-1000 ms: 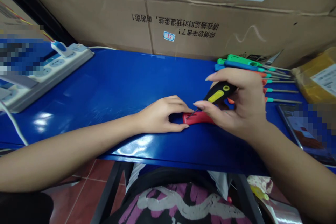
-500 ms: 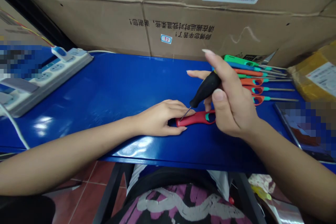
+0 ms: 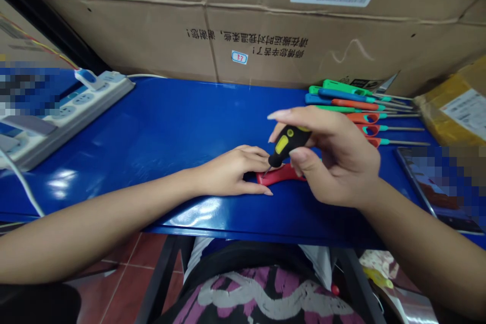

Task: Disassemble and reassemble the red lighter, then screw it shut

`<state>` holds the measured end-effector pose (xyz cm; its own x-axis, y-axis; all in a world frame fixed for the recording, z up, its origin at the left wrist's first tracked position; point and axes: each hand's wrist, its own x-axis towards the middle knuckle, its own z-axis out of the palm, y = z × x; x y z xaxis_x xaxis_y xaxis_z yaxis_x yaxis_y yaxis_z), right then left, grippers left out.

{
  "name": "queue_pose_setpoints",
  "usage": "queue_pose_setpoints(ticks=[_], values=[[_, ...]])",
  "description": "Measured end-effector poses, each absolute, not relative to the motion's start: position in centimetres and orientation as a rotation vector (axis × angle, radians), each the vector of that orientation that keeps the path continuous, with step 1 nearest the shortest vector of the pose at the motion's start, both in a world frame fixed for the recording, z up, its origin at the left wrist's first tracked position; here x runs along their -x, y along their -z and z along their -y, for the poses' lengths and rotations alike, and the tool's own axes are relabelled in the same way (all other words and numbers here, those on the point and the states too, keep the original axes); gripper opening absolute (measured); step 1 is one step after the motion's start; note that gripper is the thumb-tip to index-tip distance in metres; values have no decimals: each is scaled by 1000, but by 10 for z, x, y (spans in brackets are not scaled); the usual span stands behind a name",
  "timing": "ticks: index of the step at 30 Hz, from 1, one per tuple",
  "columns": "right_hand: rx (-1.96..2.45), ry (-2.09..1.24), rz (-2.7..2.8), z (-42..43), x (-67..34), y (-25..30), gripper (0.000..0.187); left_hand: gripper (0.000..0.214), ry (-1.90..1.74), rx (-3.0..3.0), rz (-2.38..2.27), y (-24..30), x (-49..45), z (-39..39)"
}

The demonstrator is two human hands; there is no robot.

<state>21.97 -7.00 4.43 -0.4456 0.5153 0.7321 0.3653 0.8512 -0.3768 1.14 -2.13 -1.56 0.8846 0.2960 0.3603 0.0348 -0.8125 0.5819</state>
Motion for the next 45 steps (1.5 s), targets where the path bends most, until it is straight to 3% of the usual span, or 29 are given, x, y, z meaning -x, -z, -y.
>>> queue_pose_setpoints(ticks=[6,11,17,21,26,33,39,45], values=[[632,237,2111,70,-222,-55,33,23,-560,-2424,-279,13,-13,22],[706,-8,2251,76,-224,-60,40,25,-636,-2433,-225,14,-14,22],[798,250,2143,75,-219,-57,31,26,-595,-2438,-302,15,-15,22],[755,3,2220,73,-218,-55,43,30,-605,-2427,-263,15,-14,22],[744,-69,2060,71,-214,-51,29,26,-545,-2415,-331,14,-15,22],[767,-281,2031,73,-214,-52,35,40,-622,-2453,-242,17,-14,20],[696,178,2037,72,-215,-53,31,27,-583,-2439,-305,14,-15,22],[694,28,2152,76,-215,-61,35,23,-602,-2414,-266,14,-15,23]])
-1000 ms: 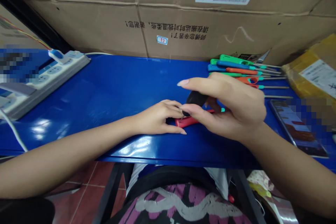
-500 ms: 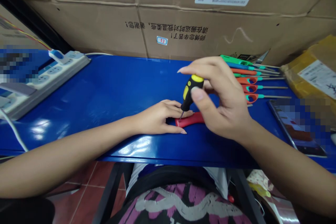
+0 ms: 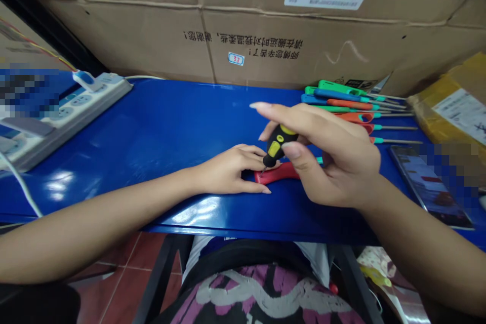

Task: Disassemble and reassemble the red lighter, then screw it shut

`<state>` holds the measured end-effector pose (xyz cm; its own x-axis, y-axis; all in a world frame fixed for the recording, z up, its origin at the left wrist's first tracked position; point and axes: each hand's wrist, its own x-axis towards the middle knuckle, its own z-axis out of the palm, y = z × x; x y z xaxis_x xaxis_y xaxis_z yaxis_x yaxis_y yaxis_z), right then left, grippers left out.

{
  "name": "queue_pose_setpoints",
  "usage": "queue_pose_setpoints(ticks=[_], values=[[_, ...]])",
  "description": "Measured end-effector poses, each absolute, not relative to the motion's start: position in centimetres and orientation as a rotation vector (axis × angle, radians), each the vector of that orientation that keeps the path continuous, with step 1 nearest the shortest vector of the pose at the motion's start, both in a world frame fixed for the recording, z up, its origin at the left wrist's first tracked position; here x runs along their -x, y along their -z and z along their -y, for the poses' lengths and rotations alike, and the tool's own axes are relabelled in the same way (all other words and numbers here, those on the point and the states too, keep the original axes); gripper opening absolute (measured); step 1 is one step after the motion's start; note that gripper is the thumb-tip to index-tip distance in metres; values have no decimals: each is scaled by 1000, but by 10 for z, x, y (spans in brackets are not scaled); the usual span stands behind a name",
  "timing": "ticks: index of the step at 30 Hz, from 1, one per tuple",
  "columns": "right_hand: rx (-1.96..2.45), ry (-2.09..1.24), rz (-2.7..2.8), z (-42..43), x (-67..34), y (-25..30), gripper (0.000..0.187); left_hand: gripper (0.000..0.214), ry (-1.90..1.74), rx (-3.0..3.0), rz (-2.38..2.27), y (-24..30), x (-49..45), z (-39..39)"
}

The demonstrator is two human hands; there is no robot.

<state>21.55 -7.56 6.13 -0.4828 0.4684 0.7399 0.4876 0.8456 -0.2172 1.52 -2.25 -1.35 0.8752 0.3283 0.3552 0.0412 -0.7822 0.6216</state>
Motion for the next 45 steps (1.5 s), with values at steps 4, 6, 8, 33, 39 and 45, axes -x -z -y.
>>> queue_pose_setpoints(ticks=[4,6,8,33,39,45], values=[[680,319,2073,74,-219,-59,31,24,-600,-2437,-301,14,-15,22],[707,323,2094,72,-219,-57,34,27,-621,-2446,-259,15,-15,21],[711,204,2131,71,-219,-56,39,31,-621,-2440,-231,16,-15,21],[688,56,2167,72,-220,-57,36,29,-613,-2429,-281,16,-14,22],[738,75,2184,70,-220,-55,42,32,-616,-2431,-249,16,-15,21],[671,143,2113,73,-216,-54,35,22,-561,-2391,-315,14,-15,22]])
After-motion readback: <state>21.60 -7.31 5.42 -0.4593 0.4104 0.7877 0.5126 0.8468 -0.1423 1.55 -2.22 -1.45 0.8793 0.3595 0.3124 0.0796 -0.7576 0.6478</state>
